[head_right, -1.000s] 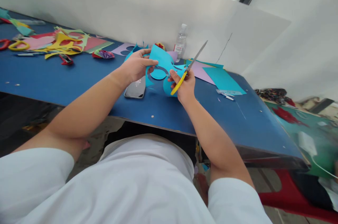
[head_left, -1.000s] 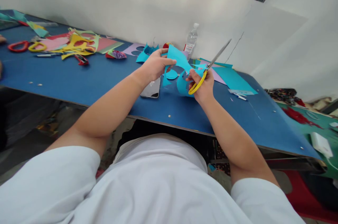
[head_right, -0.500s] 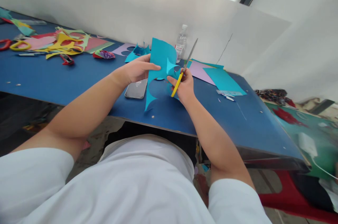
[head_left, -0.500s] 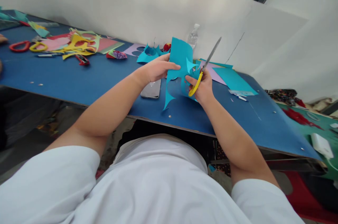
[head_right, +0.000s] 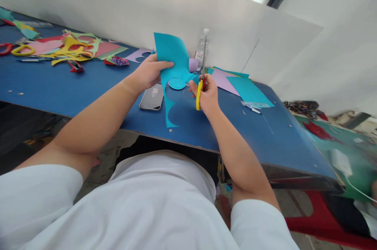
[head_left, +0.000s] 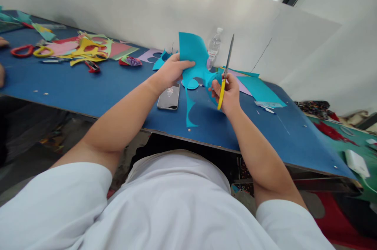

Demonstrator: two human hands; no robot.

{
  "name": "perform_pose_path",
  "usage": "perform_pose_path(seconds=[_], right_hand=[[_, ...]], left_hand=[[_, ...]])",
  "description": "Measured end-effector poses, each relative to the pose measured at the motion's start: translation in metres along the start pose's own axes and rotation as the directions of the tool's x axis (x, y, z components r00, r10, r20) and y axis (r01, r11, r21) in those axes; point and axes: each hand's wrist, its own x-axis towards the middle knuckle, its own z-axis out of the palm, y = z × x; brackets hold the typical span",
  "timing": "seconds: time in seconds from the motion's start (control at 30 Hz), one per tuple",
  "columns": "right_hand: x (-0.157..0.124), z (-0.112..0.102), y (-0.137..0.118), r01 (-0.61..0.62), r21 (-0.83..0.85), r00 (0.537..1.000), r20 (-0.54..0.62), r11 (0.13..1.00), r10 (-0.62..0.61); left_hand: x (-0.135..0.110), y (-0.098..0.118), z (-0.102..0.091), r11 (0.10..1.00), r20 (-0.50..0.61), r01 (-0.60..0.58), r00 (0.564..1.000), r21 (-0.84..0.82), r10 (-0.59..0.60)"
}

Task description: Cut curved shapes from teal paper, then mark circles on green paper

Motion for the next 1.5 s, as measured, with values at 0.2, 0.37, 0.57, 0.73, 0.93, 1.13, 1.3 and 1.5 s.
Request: perform_pose_path(seconds=[0.2,0.37,0.57,0.73,0.93,1.13,1.3,1.5], right_hand=[[-0.007,0.000,-0.007,-0.004,-0.097,0.996,0.088,0.995,0.013],[-0.012,0.008,0.006,0.003,-0.171,0.974,0.225,0.985,0.036],[-0.013,0.008,0.021,0.020,-0.345,0.950,0.301,0.938,0.090],[-0.014,0.009,0.012,0.088,-0.424,0.961,0.274,0.901,0.035],[-0.016,0.012,0.011,0.132,-0.411,0.964,0.267,0.902,-0.019],[-0.014,0.012,0.018,0.109,-0.341,0.982,0.183,0.934,-0.048],[-0.013,0.011,0.021,0.090,-0.284,0.983,0.182,0.955,-0.039],[-0.012,0.011,0.020,0.119,-0.283,0.976,0.210,0.952,-0.060]], left_hand=[[0.007,0.007,-0.010,0.969,-0.145,-0.241,0.959,0.047,0.245],[0.011,0.006,-0.012,0.965,-0.173,-0.261,0.951,-0.008,0.256],[0.014,0.001,-0.008,0.966,-0.238,-0.248,0.945,-0.069,0.226],[0.011,-0.002,-0.008,0.954,-0.170,-0.286,0.948,-0.088,0.269],[0.009,0.001,-0.010,0.961,-0.149,-0.276,0.952,-0.030,0.269],[0.007,-0.002,-0.005,0.970,-0.112,-0.239,0.966,-0.037,0.234],[0.001,-0.004,0.002,0.988,-0.094,-0.157,0.983,-0.006,0.155],[0.000,-0.009,0.001,0.983,-0.016,-0.186,0.982,-0.008,0.186]])
